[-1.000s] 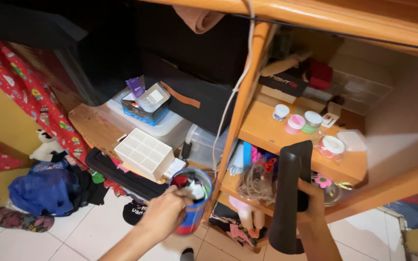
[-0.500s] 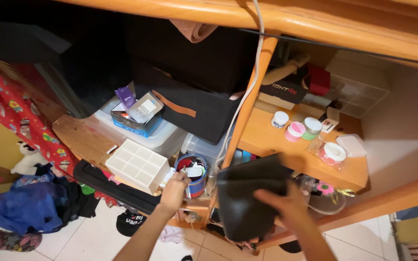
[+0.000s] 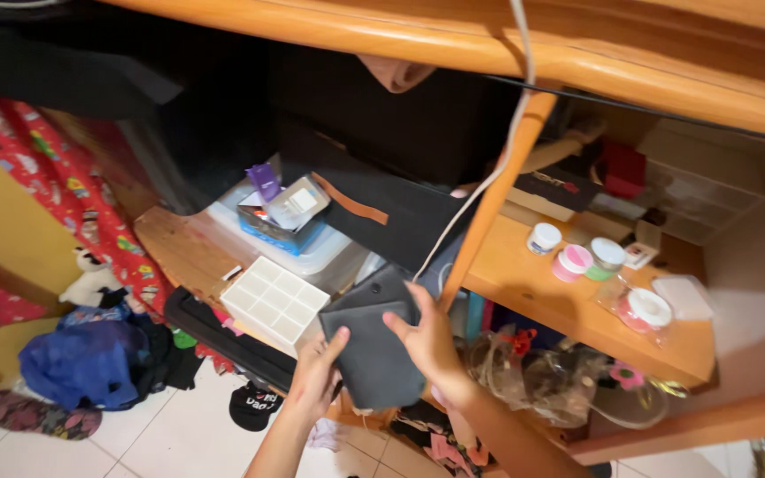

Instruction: The person organizes a cluttered wooden shelving unit by picking up various items, inspecting them, and placing them back in different locations. They handle a white box, a blue tin, a red jewelry box, a black wallet, and a plastic bag containing small items, moving them between shelves and a lower surface.

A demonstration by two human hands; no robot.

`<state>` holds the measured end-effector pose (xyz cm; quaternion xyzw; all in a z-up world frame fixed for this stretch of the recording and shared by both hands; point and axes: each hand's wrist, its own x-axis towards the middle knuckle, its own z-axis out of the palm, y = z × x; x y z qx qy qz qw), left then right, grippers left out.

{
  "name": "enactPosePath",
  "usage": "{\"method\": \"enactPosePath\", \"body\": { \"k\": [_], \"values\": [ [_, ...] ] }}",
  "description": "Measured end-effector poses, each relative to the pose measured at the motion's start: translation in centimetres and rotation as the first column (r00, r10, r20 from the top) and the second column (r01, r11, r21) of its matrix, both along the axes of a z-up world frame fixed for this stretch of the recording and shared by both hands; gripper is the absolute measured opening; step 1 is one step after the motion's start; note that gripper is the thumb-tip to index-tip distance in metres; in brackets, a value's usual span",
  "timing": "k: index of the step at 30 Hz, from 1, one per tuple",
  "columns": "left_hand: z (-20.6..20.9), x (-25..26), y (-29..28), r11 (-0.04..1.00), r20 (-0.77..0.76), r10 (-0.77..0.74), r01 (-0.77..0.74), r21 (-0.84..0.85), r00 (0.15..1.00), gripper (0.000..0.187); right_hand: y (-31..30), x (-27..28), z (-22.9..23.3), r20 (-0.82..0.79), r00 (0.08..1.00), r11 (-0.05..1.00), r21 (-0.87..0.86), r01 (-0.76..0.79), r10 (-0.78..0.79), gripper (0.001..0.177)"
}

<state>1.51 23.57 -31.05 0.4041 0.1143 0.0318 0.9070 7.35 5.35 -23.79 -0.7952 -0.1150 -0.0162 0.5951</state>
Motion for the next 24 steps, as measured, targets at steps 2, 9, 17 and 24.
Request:
{"method": "enactPosePath", "body": {
  "k": [2, 9, 17, 24],
  "values": [
    [-1.5, 0.5, 1.1, 0.985, -0.056, 0.159, -0.163, -0.060, 0.986, 0.043, 1.1, 1.5, -1.3, 0.012, 0.996, 0.995, 0.051, -0.090, 0.090, 0.067],
    [-10.9, 4.4, 3.7, 0.856, -0.297, 0.399, -0.469, -0.219, 0.868, 0.041, 0.9, 2.1, -4.5, -0.117, 0.969, 0.975, -0.011, -0.223, 0.220, 0.069],
    [-12.9, 5.4, 1.5, 0.851, -0.441, 0.316, -0.456, -0.259, 0.840, 0.046, -1.4, 0.8, -5.2, -0.230, 0.948, 0.971, -0.040, -0.235, 0.220, 0.062],
    [-10.0, 8.8, 1.5, 0.863, -0.493, 0.306, -0.456, -0.218, 0.814, 0.047, -3.2, 0.7, -7.7, -0.299, 0.925, 0.971, 0.026, -0.237, 0.234, 0.063]
  ]
}}
